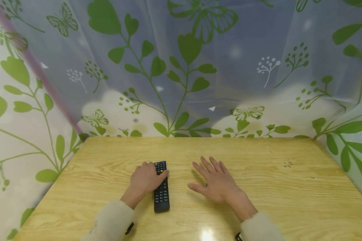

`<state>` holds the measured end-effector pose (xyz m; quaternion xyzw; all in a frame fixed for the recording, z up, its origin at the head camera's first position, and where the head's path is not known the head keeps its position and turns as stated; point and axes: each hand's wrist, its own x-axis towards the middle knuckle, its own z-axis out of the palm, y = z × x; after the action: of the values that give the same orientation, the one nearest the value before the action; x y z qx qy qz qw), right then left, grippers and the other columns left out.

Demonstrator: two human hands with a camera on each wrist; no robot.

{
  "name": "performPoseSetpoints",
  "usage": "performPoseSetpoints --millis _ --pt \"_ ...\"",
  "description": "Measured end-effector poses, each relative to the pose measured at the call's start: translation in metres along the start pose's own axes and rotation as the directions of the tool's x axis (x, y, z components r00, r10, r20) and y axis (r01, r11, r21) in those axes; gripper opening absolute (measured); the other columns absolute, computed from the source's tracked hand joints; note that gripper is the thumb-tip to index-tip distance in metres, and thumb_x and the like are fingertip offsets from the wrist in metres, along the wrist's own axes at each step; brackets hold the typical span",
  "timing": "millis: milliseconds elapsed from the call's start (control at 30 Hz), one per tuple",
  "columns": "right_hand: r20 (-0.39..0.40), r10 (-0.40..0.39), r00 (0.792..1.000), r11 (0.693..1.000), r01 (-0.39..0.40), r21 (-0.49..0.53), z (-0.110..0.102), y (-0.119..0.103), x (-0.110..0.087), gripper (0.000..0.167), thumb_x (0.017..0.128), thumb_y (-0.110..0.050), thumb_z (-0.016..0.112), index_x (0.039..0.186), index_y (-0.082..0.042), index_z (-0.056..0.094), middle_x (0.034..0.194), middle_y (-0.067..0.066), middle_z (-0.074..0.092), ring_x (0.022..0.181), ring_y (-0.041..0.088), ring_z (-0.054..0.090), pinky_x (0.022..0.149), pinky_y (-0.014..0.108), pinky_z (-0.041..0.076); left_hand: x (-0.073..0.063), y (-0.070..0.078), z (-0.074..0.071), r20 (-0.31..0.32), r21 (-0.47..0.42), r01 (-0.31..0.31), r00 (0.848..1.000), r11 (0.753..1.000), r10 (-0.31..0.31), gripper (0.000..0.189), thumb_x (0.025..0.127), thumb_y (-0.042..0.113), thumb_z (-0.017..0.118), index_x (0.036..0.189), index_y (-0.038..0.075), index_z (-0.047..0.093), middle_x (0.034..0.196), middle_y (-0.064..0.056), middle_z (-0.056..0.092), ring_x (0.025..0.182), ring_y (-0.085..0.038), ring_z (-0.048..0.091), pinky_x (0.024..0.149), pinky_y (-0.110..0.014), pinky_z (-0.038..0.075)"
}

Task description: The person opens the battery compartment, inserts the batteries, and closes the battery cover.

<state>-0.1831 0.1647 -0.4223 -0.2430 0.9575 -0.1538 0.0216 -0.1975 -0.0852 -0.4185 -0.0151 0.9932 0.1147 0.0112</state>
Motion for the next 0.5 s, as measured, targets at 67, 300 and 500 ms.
performPoseSetpoints --millis 67,300,500 --pt "0.006 -0.002 1.000 1.000 0.002 0.000 0.0017 -0.0006 0.0006 0.079 0.089 -0.072 0.036 0.152 -0.023 0.028 0.157 0.009 0.018 0.143 0.036 0.011 0.111 0.063 0.011 0.0010 0.0018 0.0005 0.002 0.008 0.010 1.000 1.000 -0.010 0.076 0.087 0.060 0.056 0.117 -0.009 0.057 0.102 -0.023 0.057 0.094 -0.037 0.057 0.066 -0.047 0.055" --pt "0.003 -0.013 1.000 1.000 0.014 -0.021 0.0032 -0.0035 0.0022 0.079 0.090 -0.072 0.034 0.152 -0.023 0.028 0.157 0.010 0.018 0.143 0.036 0.012 0.111 0.062 0.012 0.0046 0.0040 0.0008 0.004 0.001 0.051 0.999 0.999 -0.051 0.076 0.084 0.062 0.059 0.111 -0.009 0.057 0.085 -0.020 0.059 0.074 -0.030 0.059 0.052 -0.039 0.053" --pt "0.004 -0.016 1.000 1.000 0.016 -0.017 0.0032 -0.0059 0.0022 0.078 0.090 -0.071 0.036 0.151 -0.022 0.029 0.157 0.010 0.018 0.142 0.036 0.012 0.111 0.062 0.013 0.0076 0.0047 0.0001 0.027 -0.030 0.074 0.997 0.997 -0.074 0.075 0.084 0.062 0.060 0.110 -0.008 0.056 0.068 -0.013 0.054 0.056 -0.022 0.054 0.044 -0.034 0.048"
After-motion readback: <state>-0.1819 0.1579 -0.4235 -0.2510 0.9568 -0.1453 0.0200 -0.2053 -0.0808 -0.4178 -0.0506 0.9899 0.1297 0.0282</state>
